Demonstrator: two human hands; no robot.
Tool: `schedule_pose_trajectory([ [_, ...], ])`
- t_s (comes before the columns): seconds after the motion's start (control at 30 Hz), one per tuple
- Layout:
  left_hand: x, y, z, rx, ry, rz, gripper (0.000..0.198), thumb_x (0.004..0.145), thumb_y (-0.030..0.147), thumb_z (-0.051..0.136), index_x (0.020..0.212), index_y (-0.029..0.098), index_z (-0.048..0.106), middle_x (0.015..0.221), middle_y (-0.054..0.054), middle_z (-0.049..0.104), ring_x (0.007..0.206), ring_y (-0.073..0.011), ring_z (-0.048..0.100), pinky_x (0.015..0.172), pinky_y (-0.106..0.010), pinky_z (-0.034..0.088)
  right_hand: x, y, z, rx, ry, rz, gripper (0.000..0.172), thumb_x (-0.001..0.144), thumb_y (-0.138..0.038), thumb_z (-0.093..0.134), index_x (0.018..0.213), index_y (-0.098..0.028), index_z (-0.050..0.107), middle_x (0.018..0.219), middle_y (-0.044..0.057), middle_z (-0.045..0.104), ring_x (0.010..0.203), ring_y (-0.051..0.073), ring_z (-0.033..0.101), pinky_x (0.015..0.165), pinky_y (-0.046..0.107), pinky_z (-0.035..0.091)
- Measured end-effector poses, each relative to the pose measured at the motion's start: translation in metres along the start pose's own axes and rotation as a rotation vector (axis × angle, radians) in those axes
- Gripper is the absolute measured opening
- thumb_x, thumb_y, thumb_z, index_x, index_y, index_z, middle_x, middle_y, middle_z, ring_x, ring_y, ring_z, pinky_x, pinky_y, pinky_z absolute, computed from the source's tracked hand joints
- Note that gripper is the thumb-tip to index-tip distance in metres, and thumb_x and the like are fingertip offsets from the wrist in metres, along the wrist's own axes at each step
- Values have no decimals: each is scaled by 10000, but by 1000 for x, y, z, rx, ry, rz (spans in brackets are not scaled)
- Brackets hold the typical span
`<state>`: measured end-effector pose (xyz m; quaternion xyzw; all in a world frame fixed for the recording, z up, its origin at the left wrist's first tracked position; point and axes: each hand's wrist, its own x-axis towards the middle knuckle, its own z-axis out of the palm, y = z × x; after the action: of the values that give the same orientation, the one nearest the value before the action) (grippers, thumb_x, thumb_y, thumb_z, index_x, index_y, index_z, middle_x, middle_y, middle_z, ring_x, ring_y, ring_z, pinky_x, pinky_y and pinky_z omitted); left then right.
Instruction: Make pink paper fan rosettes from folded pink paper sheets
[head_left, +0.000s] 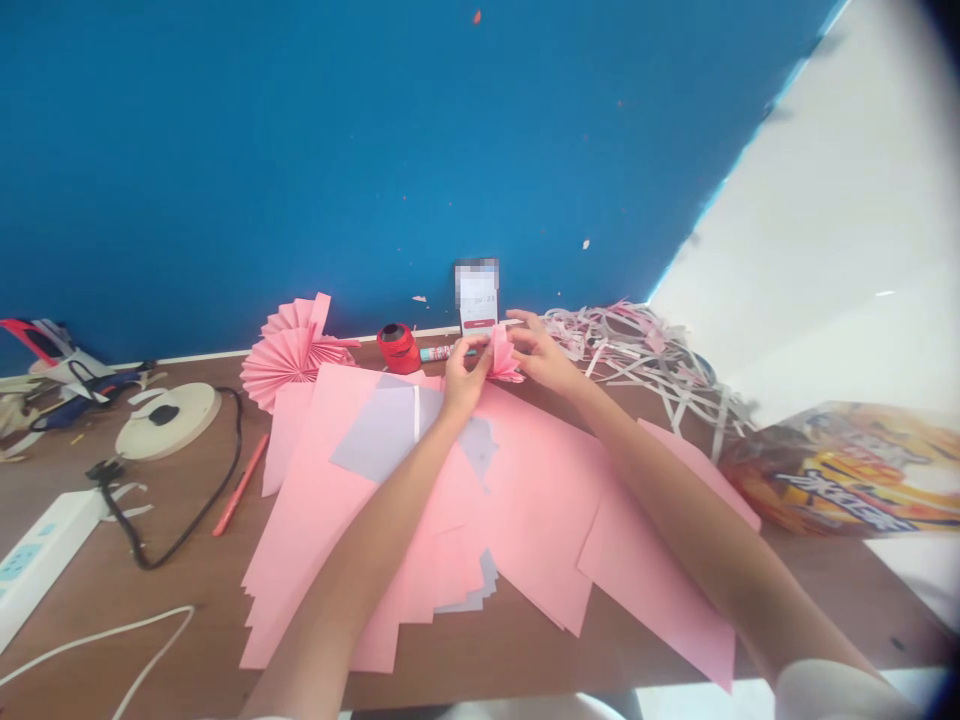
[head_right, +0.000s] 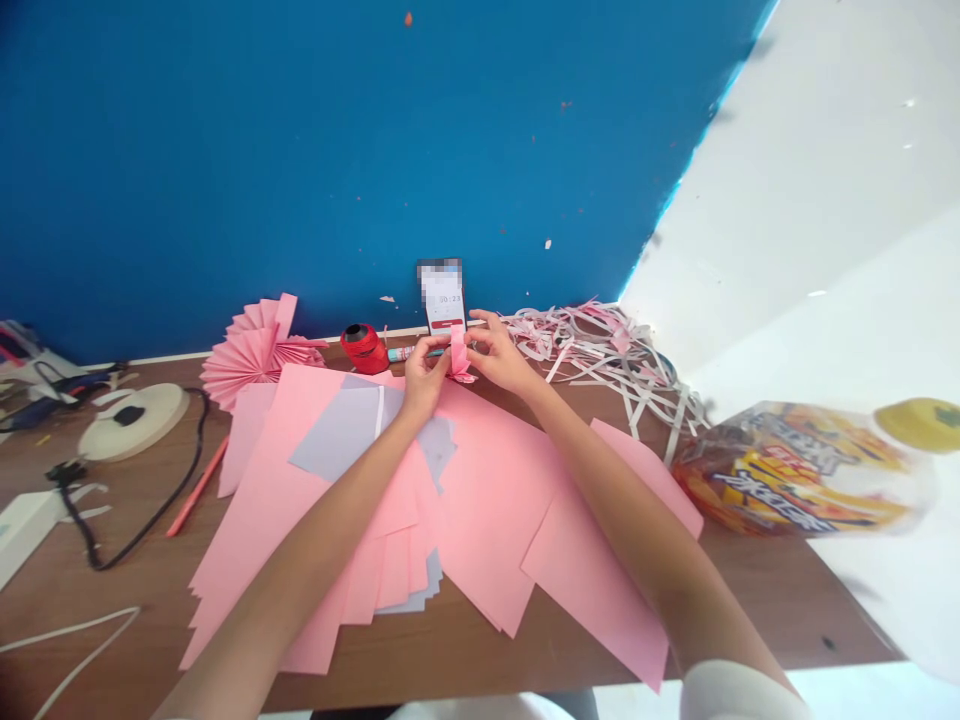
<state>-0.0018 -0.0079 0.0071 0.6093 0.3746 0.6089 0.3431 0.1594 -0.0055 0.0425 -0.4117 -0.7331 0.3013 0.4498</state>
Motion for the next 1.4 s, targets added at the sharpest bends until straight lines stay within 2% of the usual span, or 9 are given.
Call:
schedule_pose_trajectory([
  [0.07,-2,6,0,68,21,72,304,877,491,561,948,207,642,1048,-74,633,1034,-197,594,878,-312,467,1,-1,-1,-17,11,-28,196,836,-388,626,768,-208,662,1392,79,413,1214,260,472,1011,427,416],
  [0.17,-4,12,0,132,33,168,278,913,454,518,929,206,641,1029,-70,618,1026,-190,583,922,-324,444,1,-6,-5,-130,27,-135,162,842,-337,620,748,-212,660,1420,64,401,1231,283,442,1053,483,359],
  [0.33,-4,15,0,175,39,217,257,905,438,537,974,208,632,1017,-73,608,997,-187,583,881,-312,456,2,-11,-11,-362,-15,-272,232,899,-276,515,718,-194,636,1427,86,398,1267,316,384,1046,521,328],
  [0.5,-4,15,0,213,26,249,258,919,429,515,930,203,640,981,-69,616,964,-185,594,870,-317,460,4,-8,-9,-292,25,-287,189,917,-284,494,813,-190,620,1264,134,498,1167,275,488,988,476,394],
  [0.63,-4,15,1,224,23,240,231,915,416,528,906,205,621,936,-57,621,918,-175,589,827,-301,462,2,-16,-7,-212,36,-291,200,937,-312,485,829,-194,605,1171,125,526,1100,241,531,935,421,436],
  [0.83,-7,12,2,220,15,169,207,908,409,545,902,209,599,894,-35,626,842,-156,582,750,-274,453,1,-27,-12,-199,-59,-289,322,963,-341,440,715,-201,591,975,82,558,954,216,549,883,393,438],
  [1.1,-6,12,1,185,11,161,242,877,439,587,926,205,621,927,-47,638,883,-168,604,797,-287,468,1,-27,-17,-272,-135,-288,380,980,-323,391,687,-194,595,1022,86,597,1003,220,533,937,385,391],
  [1.3,-7,12,3,81,-42,50,326,854,498,594,1003,209,621,958,-61,665,893,-185,632,775,-297,486,0,-29,-17,-294,-179,-287,316,943,-222,369,705,-197,575,1037,89,601,1017,233,531,935,403,393],
  [1.4,-7,12,3,77,-34,44,330,851,512,591,957,201,622,920,-52,663,864,-178,631,774,-296,484,-1,-29,-15,-289,-187,-281,349,956,-235,336,711,-197,581,1067,83,606,1041,236,523,964,416,376],
])
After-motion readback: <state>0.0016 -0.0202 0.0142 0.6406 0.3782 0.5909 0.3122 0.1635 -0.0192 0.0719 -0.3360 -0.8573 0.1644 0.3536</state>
